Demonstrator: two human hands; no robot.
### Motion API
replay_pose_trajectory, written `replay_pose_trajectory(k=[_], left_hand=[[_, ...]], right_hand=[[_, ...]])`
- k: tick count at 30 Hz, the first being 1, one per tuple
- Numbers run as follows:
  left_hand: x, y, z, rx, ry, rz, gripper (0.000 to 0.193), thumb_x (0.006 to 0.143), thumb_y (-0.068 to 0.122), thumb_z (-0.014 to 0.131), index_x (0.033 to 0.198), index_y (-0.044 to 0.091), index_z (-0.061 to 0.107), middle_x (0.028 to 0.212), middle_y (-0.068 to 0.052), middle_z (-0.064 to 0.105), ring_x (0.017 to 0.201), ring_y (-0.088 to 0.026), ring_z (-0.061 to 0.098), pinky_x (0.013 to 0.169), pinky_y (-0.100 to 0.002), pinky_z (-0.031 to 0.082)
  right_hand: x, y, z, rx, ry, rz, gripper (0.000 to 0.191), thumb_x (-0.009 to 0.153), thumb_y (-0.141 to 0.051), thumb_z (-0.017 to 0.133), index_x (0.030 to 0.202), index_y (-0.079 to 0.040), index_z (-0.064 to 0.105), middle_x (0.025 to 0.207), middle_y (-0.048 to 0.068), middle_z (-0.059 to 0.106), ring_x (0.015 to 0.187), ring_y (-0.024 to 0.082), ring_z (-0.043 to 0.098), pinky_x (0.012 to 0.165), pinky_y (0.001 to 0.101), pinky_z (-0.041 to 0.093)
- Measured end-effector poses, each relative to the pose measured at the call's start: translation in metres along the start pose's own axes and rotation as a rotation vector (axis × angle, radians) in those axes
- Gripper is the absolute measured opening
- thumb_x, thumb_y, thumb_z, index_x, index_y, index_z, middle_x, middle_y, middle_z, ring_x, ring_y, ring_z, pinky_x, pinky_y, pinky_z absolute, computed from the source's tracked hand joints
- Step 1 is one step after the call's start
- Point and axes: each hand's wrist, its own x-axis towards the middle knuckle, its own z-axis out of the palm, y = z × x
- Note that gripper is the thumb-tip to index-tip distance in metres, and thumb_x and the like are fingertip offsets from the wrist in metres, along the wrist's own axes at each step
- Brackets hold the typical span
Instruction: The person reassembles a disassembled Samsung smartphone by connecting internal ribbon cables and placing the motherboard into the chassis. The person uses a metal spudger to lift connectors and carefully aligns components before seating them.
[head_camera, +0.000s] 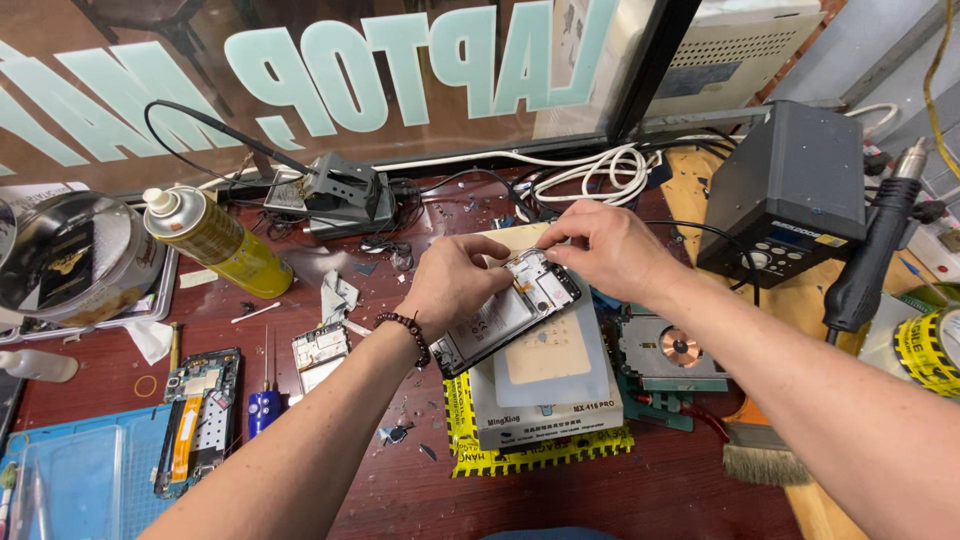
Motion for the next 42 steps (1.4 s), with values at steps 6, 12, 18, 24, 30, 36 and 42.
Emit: replay_pose_trajectory(k=[6, 12, 18, 24, 30, 36, 42], left_hand=[[-0.002, 0.003, 0.000, -0.072, -0.036, -0.023, 0.032, 0.076, 0.023, 0.077, 0.105, 0.011, 0.081, 0.089, -0.008, 0.081, 0.075, -0.014, 0.076, 0.071, -0.029, 0.060], [0.000, 0.004, 0.001, -0.116, -0.042, -0.056, 0.030, 0.074, 0.022, 0.076, 0.100, 0.009, 0.082, 0.089, -0.008, 0.082, 0.075, -0.014, 0.076, 0.071, -0.030, 0.060], [-0.002, 0.008, 0.006, -0.053, 0.042, -0.065, 0.026, 0.075, 0.024, 0.073, 0.096, 0.013, 0.084, 0.089, -0.009, 0.081, 0.077, -0.017, 0.078, 0.074, -0.029, 0.060], [-0.007, 0.015, 0.009, 0.006, 0.102, -0.047, 0.023, 0.075, 0.025, 0.073, 0.093, 0.013, 0.084, 0.085, -0.008, 0.080, 0.077, -0.018, 0.078, 0.074, -0.030, 0.060], [-0.009, 0.023, 0.012, 0.007, 0.142, -0.080, 0.020, 0.075, 0.022, 0.072, 0.090, 0.013, 0.084, 0.083, -0.007, 0.080, 0.075, -0.018, 0.078, 0.073, -0.030, 0.061], [-0.008, 0.024, 0.008, -0.035, 0.113, -0.115, 0.019, 0.075, 0.021, 0.073, 0.088, 0.012, 0.083, 0.081, -0.007, 0.081, 0.072, -0.018, 0.079, 0.070, -0.031, 0.062], [-0.009, 0.025, 0.014, 0.025, 0.181, -0.100, 0.018, 0.074, 0.022, 0.075, 0.086, 0.011, 0.082, 0.081, -0.008, 0.079, 0.073, -0.018, 0.078, 0.072, -0.031, 0.061]], right_hand=[[0.004, 0.007, -0.002, 0.070, -0.118, 0.010, 0.017, 0.085, -0.014, 0.074, 0.100, -0.008, 0.079, 0.092, 0.005, 0.074, 0.086, 0.018, 0.072, 0.079, 0.0315, 0.056], [0.003, 0.013, 0.002, 0.188, -0.140, 0.119, 0.017, 0.084, -0.015, 0.075, 0.100, -0.008, 0.078, 0.091, 0.004, 0.076, 0.086, 0.014, 0.071, 0.078, 0.0297, 0.055], [0.006, 0.014, 0.003, 0.168, -0.144, 0.060, 0.015, 0.084, -0.013, 0.075, 0.097, -0.008, 0.079, 0.088, 0.004, 0.075, 0.082, 0.016, 0.072, 0.076, 0.0300, 0.056], [0.003, 0.008, 0.003, 0.117, -0.095, 0.026, 0.013, 0.084, -0.013, 0.075, 0.095, -0.008, 0.079, 0.087, 0.005, 0.075, 0.081, 0.018, 0.073, 0.074, 0.0315, 0.056], [0.000, 0.007, 0.006, 0.108, -0.069, 0.058, 0.014, 0.083, -0.014, 0.076, 0.096, -0.008, 0.079, 0.085, 0.005, 0.075, 0.080, 0.017, 0.072, 0.075, 0.0314, 0.056], [0.006, 0.013, 0.005, 0.170, -0.130, 0.104, 0.015, 0.084, -0.015, 0.075, 0.097, -0.009, 0.080, 0.087, 0.003, 0.077, 0.080, 0.014, 0.073, 0.075, 0.0292, 0.057], [0.004, 0.008, 0.006, 0.111, -0.074, 0.043, 0.011, 0.082, -0.014, 0.076, 0.092, -0.008, 0.079, 0.086, 0.005, 0.075, 0.080, 0.018, 0.073, 0.074, 0.0314, 0.057]])
